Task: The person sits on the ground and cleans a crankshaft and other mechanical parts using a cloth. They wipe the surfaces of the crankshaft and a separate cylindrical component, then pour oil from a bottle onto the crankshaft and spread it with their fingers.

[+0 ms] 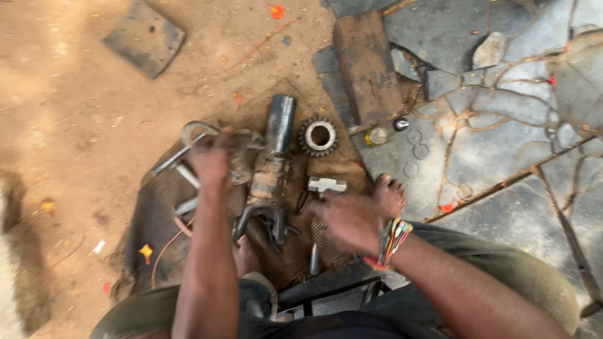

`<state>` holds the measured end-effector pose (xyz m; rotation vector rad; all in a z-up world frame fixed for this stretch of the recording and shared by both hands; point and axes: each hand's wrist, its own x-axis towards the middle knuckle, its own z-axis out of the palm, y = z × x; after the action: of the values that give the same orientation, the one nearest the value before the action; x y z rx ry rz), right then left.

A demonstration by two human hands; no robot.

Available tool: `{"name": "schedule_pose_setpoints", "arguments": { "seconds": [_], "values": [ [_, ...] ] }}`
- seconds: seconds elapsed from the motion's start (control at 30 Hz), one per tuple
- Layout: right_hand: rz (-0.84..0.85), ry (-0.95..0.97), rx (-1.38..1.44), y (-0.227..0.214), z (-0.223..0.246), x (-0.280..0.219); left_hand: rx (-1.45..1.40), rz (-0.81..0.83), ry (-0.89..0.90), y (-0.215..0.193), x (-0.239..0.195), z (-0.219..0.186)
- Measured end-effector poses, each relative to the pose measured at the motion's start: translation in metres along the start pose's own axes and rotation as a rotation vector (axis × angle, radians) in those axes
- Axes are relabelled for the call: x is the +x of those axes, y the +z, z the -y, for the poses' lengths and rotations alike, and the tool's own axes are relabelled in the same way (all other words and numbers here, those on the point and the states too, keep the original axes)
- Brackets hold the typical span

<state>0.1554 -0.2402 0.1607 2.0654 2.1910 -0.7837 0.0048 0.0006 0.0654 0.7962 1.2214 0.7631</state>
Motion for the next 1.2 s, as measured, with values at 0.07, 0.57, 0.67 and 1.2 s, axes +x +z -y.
{"name": "schedule_pose_setpoints", "arguments": {
  "seconds": [0.07,0.57,0.67,1.2],
  "values": [
    [0.341,0.197,0.046,-0.003,0.001,0.000,0.338,0.010,-0.021,0.011,-0.016,-0.018],
    [-0.192,0.595,1.195,0.021,-0.052,0.007,0.027,0.388,-0.071,0.057,-0.098,-0.013],
    [-0.236,0.448,1.733,0.000,-0.059,0.005,0.058,0.406,0.086,0.074,-0.119,-0.037],
    [-0.211,-0.352,2.184,-0.111,0.034,-0.009,-0.461,0.647,0.305,0.068,-0.208,-0.176]
  ]
}}
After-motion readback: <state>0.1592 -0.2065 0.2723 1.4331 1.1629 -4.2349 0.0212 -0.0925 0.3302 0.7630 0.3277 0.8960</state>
